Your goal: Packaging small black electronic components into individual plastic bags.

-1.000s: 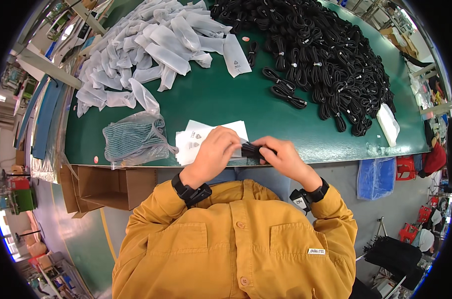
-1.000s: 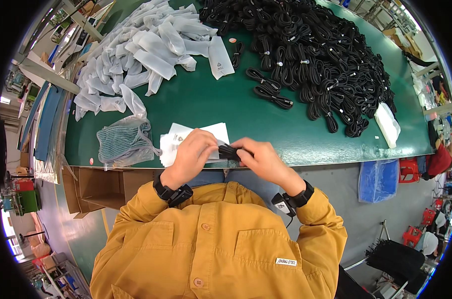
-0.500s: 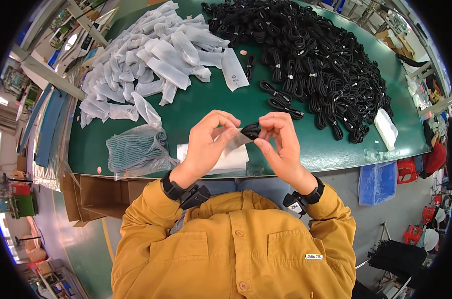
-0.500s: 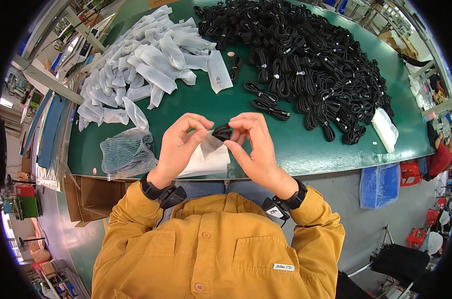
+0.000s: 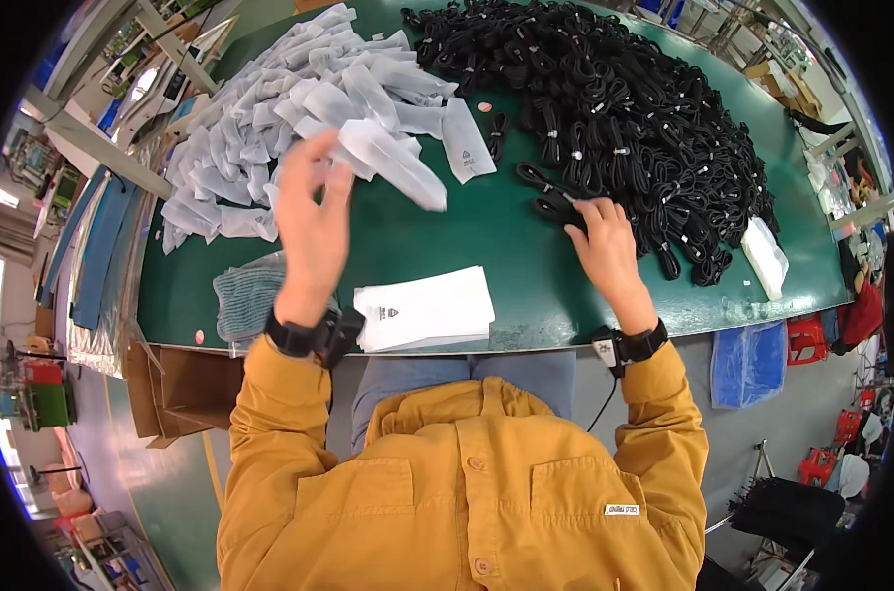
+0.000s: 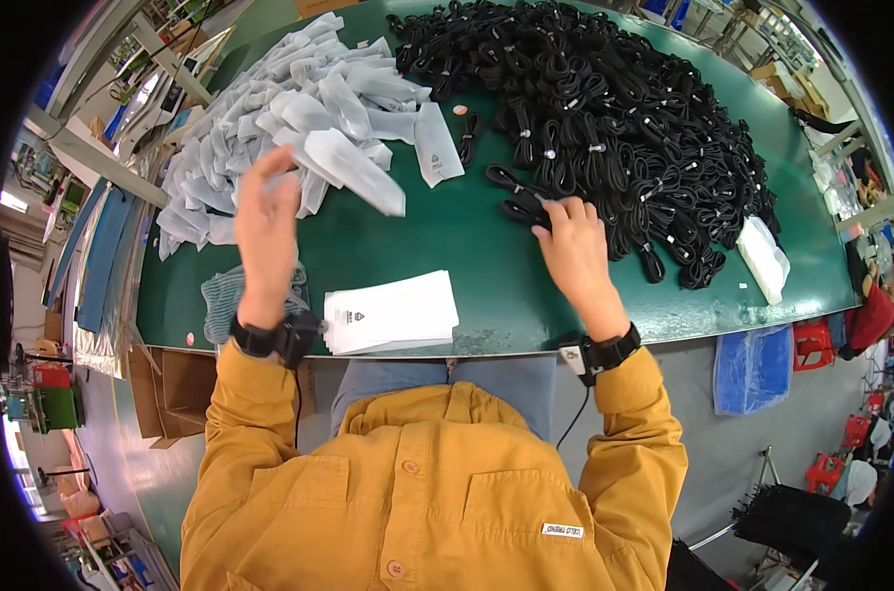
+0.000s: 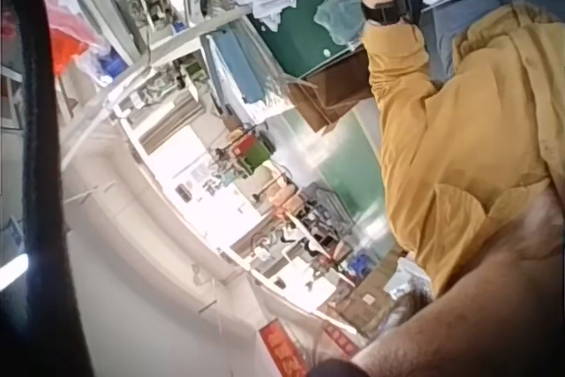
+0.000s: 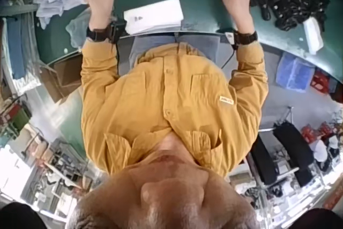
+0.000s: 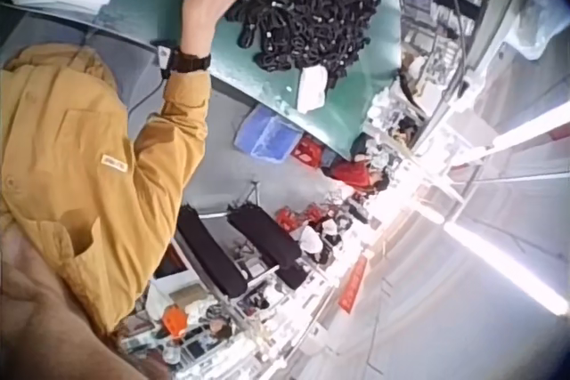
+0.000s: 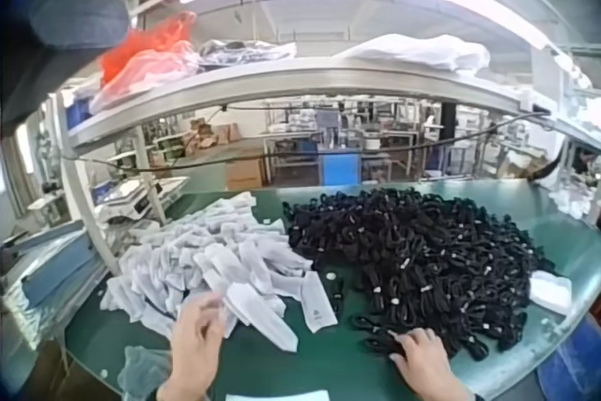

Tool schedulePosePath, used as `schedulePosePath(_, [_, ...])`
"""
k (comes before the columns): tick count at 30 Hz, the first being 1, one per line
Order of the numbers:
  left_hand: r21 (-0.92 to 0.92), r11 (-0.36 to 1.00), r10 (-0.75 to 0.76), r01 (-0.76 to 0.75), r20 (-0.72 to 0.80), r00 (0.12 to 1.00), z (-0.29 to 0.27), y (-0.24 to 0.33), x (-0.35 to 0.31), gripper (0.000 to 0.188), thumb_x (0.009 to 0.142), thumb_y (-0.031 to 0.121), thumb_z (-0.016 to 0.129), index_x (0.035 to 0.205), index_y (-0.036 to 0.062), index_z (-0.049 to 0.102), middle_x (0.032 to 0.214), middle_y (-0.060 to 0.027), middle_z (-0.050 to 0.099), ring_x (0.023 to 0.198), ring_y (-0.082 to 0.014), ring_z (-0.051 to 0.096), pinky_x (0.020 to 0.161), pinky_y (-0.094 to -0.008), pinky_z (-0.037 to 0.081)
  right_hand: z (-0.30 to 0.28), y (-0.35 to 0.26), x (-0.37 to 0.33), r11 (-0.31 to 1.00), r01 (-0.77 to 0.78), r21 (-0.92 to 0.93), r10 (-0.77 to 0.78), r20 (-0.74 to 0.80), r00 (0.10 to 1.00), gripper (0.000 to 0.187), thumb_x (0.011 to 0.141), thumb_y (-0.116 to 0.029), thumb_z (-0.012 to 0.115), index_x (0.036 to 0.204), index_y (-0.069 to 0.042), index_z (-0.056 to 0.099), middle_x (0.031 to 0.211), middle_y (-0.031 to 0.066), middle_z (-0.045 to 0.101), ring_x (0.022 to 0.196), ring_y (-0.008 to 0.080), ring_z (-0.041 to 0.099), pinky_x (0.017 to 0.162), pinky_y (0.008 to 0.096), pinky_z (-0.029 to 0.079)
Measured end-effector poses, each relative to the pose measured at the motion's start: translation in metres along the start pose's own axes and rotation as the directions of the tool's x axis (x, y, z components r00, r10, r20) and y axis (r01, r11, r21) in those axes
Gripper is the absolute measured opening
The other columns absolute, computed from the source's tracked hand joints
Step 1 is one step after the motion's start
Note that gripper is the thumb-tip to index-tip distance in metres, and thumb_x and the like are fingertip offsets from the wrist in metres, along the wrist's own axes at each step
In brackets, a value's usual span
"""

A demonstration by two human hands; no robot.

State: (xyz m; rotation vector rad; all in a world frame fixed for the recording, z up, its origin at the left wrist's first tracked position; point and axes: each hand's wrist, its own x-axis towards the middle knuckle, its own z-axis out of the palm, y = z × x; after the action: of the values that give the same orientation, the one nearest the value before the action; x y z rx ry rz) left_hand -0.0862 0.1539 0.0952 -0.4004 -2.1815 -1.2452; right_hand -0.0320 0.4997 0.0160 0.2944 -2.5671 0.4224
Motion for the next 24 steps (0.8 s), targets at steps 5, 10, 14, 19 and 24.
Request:
schedulePosePath(5, [-0.153, 0.984, 0.161, -0.092, 0.538, 0.827, 0.036, 0.010, -0.095, 0.023, 0.079, 0.005, 0.074, 0.099, 0.0028, 0.063, 0.097, -0.0098, 0.059, 0.086, -0.0271, 0.059, 0.076, -0.0360, 0.049, 0.020, -0.009, -0.020, 0.990, 0.028, -0.142, -0.013, 0.112, 0.994, 0.030, 0.083, -0.002, 0.067, 0.111, 0.001, 0.060, 0.099, 0.0157, 0.059, 0.080, 0.0372, 0.060, 0.070, 0.0432, 0.050])
schedulePosePath(10, [-0.012, 0.986, 0.145, -0.169, 0.580, 0.802, 0.050, 0.015, -0.128, 0.017, 0.079, 0.007, 0.074, 0.092, 0.0033, 0.063, 0.092, -0.0094, 0.058, 0.084, -0.0298, 0.057, 0.075, -0.0389, 0.048, 0.008, -0.042, -0.030, 0.989, -0.045, 0.137, 0.028, 0.121, 0.992, 0.027, 0.084, -0.001, 0.064, 0.110, 0.002, 0.058, 0.094, 0.0175, 0.059, 0.079, 0.0396, 0.059, 0.069, 0.0433, 0.049])
schedulePosePath(14, [0.021, 0.988, 0.110, -0.152, 0.589, 0.800, 0.054, 0.009, -0.133, 0.015, 0.079, 0.007, 0.073, 0.089, 0.0033, 0.062, 0.090, -0.0100, 0.057, 0.082, -0.0326, 0.056, 0.075, -0.0395, 0.046, 0.001, -0.063, -0.042, 0.910, -0.101, 0.403, 0.025, 0.189, 0.982, 0.027, 0.087, -0.001, 0.062, 0.113, 0.002, 0.058, 0.093, 0.0191, 0.059, 0.078, 0.0412, 0.058, 0.068, 0.0435, 0.049])
schedulePosePath(19, [-0.002, 0.999, -0.036, 0.044, 0.533, 0.845, 0.051, 0.009, -0.135, 0.012, 0.083, 0.004, 0.070, 0.089, 0.0017, 0.061, 0.085, -0.0088, 0.058, 0.078, -0.0272, 0.058, 0.074, -0.0349, 0.047, -0.018, -0.082, -0.048, 0.875, -0.082, 0.477, -0.022, 0.208, 0.978, 0.030, 0.087, 0.000, 0.063, 0.116, 0.001, 0.058, 0.094, 0.0177, 0.059, 0.076, 0.0378, 0.059, 0.065, 0.0416, 0.048])
schedulePosePath(24, [-0.130, 0.930, -0.218, 0.343, 0.555, 0.803, 0.045, 0.017, -0.128, 0.008, 0.086, 0.001, 0.066, 0.090, 0.0007, 0.059, 0.085, -0.0074, 0.059, 0.076, -0.0198, 0.058, 0.074, -0.0296, 0.047, -0.026, -0.082, -0.054, 0.905, 0.048, 0.424, -0.125, 0.158, 0.979, 0.035, 0.084, -0.001, 0.068, 0.118, -0.001, 0.059, 0.089, 0.0143, 0.056, 0.071, 0.0338, 0.058, 0.062, 0.0408, 0.048])
